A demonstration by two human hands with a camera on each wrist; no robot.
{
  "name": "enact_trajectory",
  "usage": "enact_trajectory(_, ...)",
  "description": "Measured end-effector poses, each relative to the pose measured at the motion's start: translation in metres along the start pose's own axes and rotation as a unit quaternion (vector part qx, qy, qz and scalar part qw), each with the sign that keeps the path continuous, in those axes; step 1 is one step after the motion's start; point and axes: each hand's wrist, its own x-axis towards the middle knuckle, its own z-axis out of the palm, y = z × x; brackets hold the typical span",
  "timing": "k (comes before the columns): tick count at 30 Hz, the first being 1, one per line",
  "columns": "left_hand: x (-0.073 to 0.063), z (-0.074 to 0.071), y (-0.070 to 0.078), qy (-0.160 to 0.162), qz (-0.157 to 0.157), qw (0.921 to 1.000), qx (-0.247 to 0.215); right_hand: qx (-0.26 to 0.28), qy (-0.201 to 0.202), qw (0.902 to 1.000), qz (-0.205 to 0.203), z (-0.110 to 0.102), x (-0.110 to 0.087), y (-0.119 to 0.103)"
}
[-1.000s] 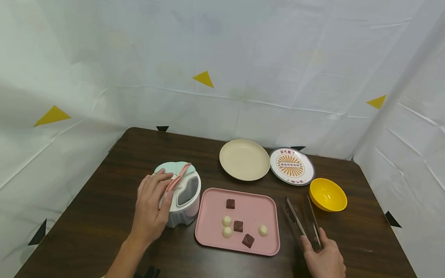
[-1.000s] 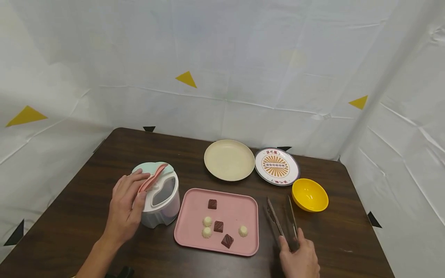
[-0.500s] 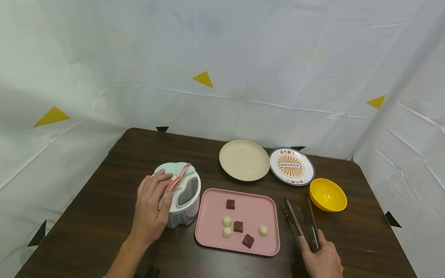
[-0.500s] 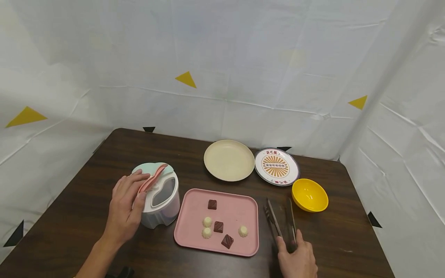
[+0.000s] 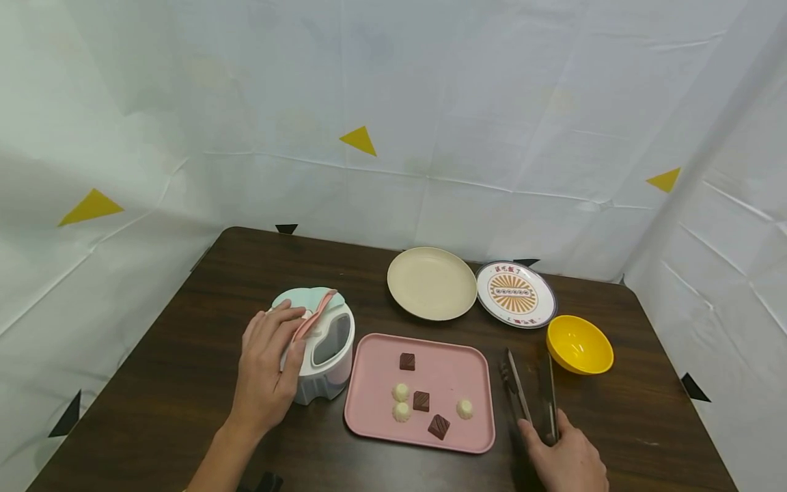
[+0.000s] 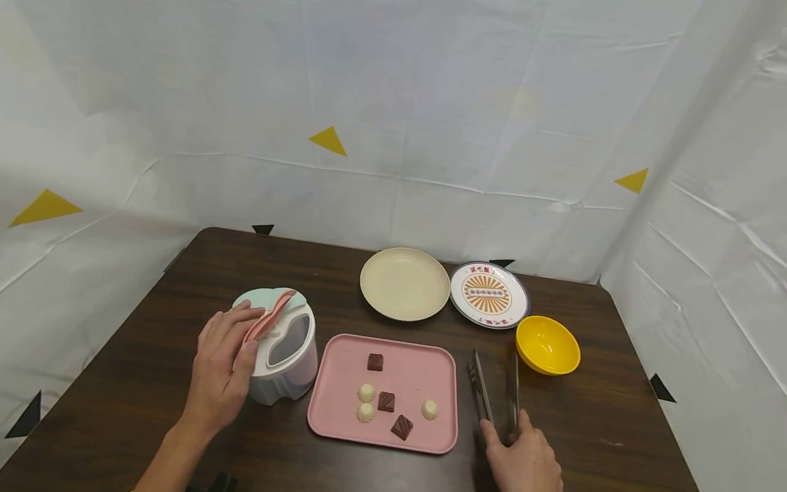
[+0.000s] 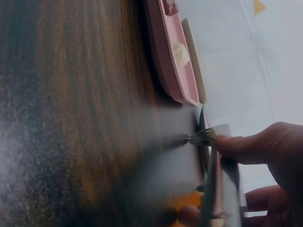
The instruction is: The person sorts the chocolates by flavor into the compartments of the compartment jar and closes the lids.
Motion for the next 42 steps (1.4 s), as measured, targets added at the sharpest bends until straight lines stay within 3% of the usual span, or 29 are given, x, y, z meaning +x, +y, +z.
enact_trajectory(7, 0.0, 0.0, 0.0, -0.001, -0.002, 1.0, 0.001, -0.018, -0.039, 0.9991, 0.001, -0.003, 0.0, 0.002)
enact_trajectory(23, -0.001, 0.0, 0.0, 0.001, 0.0, 1.0, 0.002, -0.028, -0.043, 0.9987, 0.004, -0.006, 0.002, 0.001)
enact_trajectory(37, -0.001, 0.0, 0.0, 0.001, 0.001, 1.0, 0.001, -0.062, -0.022, 0.9977, 0.018, -0.011, 0.0, 0.0)
enact_trajectory(42, -0.001, 0.0, 0.0, 0.002, 0.001, 1.0, 0.0, -0.047, 0.032, 0.9979, 0.031, -0.021, -0.007, -0.013)
